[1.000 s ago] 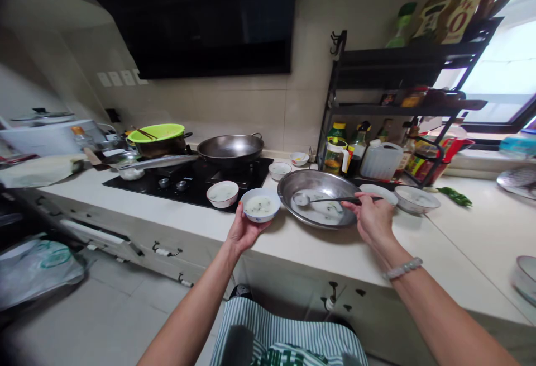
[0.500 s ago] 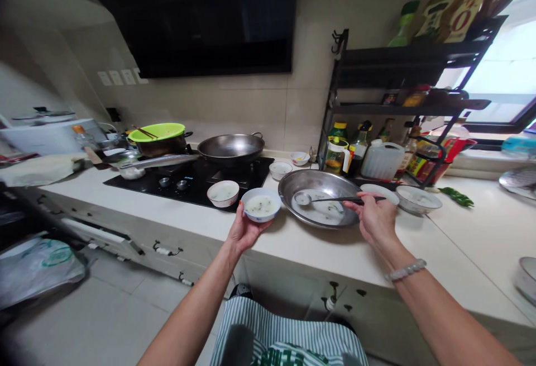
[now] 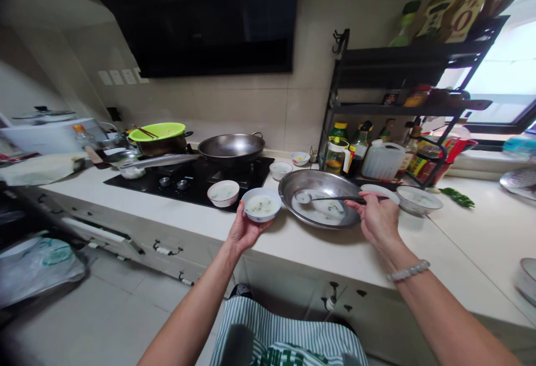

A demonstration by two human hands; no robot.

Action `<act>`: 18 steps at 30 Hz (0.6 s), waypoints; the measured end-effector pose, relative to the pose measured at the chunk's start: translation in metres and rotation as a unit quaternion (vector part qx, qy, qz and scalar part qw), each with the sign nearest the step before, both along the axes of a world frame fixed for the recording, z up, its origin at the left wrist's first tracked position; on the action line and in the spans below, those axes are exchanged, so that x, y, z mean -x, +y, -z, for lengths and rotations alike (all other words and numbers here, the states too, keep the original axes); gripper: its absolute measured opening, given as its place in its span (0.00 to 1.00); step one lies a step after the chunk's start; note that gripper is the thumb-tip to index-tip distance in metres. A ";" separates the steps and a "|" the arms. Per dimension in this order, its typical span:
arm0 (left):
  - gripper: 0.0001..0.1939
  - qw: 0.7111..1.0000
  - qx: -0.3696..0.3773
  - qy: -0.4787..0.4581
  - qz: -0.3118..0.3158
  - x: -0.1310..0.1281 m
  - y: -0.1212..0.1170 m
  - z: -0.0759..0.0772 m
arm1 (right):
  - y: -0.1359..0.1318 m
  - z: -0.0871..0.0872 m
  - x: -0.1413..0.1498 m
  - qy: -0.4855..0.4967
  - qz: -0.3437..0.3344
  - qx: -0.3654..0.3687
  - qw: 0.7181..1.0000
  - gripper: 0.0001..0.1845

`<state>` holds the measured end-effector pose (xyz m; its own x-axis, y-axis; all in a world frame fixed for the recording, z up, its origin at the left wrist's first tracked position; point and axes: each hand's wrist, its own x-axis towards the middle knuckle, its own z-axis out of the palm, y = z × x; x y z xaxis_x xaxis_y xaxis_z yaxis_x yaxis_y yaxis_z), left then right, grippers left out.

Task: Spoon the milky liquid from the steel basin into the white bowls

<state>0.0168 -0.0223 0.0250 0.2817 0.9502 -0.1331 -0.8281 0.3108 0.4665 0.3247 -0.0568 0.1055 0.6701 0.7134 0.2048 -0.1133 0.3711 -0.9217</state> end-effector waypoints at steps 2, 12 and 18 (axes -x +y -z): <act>0.29 1.000 -0.001 0.000 -0.001 0.000 0.000 0.000 | -0.003 -0.008 0.005 0.016 0.011 0.017 1.000 0.07; 0.29 1.000 -0.001 -0.004 0.000 0.001 0.002 0.004 | -0.014 -0.034 0.042 0.001 -0.040 -0.055 0.998 0.05; 0.30 1.000 -0.009 -0.006 0.008 0.002 0.003 0.005 | -0.027 -0.028 0.076 -0.057 -0.096 -0.056 0.992 0.06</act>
<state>0.0149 -0.0194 0.0202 0.2976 0.9480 -0.1127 -0.8294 0.3151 0.4613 0.2492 -0.0834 0.1334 0.4912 0.7948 0.3565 -0.0887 0.4528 -0.8872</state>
